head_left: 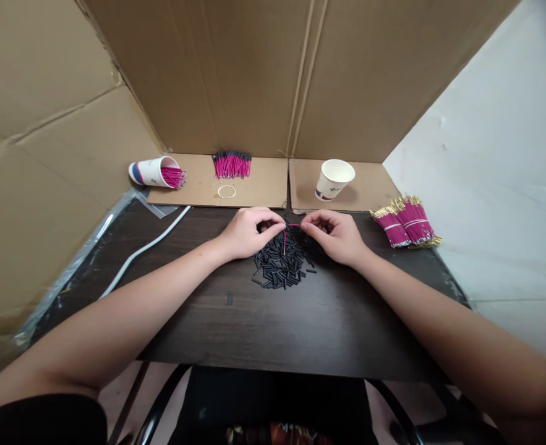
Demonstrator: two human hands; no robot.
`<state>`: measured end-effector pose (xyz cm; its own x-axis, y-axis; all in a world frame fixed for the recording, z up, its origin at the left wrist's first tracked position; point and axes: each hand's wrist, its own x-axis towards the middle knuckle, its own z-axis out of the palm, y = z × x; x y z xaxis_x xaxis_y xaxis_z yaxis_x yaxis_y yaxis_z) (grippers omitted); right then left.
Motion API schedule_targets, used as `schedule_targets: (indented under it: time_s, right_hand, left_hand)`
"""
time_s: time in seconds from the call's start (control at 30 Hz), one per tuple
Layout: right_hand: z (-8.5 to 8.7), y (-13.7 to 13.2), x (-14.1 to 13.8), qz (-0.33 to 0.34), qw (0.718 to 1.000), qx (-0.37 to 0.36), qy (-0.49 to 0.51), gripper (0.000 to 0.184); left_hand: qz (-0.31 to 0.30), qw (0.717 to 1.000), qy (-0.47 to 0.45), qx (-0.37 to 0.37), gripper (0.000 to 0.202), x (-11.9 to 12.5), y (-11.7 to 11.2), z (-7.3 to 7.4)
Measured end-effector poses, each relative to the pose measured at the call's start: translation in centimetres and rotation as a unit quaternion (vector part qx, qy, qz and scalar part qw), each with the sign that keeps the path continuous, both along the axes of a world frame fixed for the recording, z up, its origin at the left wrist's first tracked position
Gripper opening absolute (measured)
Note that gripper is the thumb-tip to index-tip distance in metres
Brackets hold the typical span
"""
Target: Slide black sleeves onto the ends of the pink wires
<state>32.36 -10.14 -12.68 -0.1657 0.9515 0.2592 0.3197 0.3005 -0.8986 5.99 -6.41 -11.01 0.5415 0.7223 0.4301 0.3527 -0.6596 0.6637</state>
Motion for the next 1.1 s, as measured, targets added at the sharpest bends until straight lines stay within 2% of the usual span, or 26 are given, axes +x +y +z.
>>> schedule_targets:
  time_s: [0.2,0.73,1.1]
  right_hand:
    - [-0.06,0.00,-0.07,-0.008,1.000,-0.005,0.010,0.030]
    - [-0.08,0.04,-0.12,-0.019,1.000,-0.014,0.020,0.035]
    - [-0.03,0.02,0.05,-0.013,1.000,-0.021,0.014,0.034]
  left_hand:
    - [0.003,1.000,-0.007,-0.003,0.016,-0.02,-0.10,-0.06]
    - [0.015,1.000,-0.005,0.008,0.012,-0.10,-0.14,-0.29]
    - [0.013,1.000,-0.005,0.004,0.018,-0.02,-0.27,0.06]
